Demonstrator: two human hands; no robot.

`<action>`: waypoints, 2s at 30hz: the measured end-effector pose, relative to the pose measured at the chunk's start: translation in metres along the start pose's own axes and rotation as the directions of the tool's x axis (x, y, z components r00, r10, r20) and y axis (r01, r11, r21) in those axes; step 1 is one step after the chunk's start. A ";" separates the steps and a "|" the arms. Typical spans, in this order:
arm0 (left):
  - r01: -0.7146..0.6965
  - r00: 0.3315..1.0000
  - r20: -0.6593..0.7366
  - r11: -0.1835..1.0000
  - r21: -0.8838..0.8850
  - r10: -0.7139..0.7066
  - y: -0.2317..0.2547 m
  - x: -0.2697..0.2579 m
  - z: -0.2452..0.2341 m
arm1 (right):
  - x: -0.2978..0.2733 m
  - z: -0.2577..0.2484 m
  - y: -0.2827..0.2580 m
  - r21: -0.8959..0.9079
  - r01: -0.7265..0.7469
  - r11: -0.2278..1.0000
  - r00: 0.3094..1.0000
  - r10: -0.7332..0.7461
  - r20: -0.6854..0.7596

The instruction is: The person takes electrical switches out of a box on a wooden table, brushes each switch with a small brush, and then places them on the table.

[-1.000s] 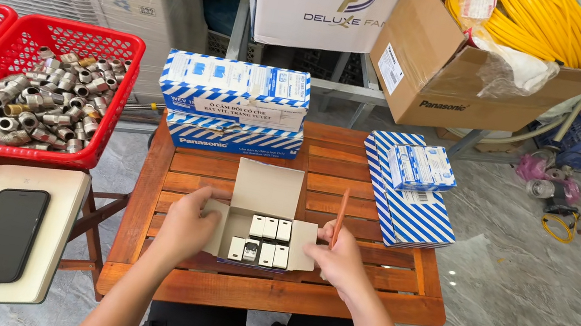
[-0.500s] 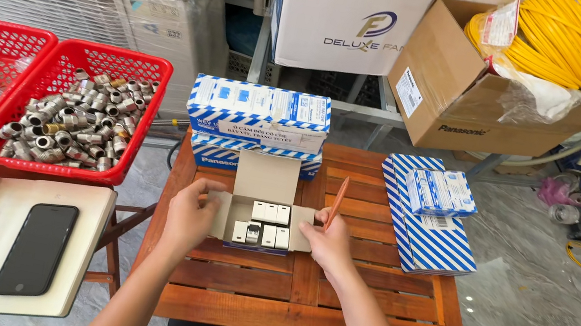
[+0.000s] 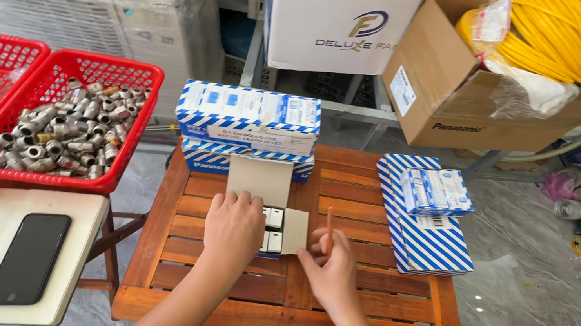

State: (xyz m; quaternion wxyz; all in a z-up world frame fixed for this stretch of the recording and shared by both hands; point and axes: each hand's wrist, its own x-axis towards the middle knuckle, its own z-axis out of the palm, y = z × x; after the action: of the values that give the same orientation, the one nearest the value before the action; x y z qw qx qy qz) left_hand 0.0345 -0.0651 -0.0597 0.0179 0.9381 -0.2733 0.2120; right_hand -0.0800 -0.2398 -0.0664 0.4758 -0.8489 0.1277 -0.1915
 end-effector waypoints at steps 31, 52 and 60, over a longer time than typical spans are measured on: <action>0.567 0.772 0.486 0.789 -0.237 -0.409 0.037 0.013 -0.121 | -0.042 -0.062 0.057 0.787 -0.505 0.354 0.835 0.434 0.340; 0.476 0.713 0.660 0.854 -0.210 -0.235 0.002 -0.099 -0.090 | -0.051 -0.060 0.059 0.785 -0.403 0.471 0.912 0.275 0.304; 0.460 0.888 0.421 0.336 -0.822 -0.186 0.015 -0.069 -0.112 | -0.048 -0.059 0.065 0.768 -0.441 0.465 0.894 0.309 0.326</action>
State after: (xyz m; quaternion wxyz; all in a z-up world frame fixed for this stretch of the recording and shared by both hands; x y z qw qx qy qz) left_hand -0.0695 -0.0266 0.0129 0.5292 0.8293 -0.1499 -0.0989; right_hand -0.1513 -0.2987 -0.1036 0.8544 -0.4866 0.1723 -0.0590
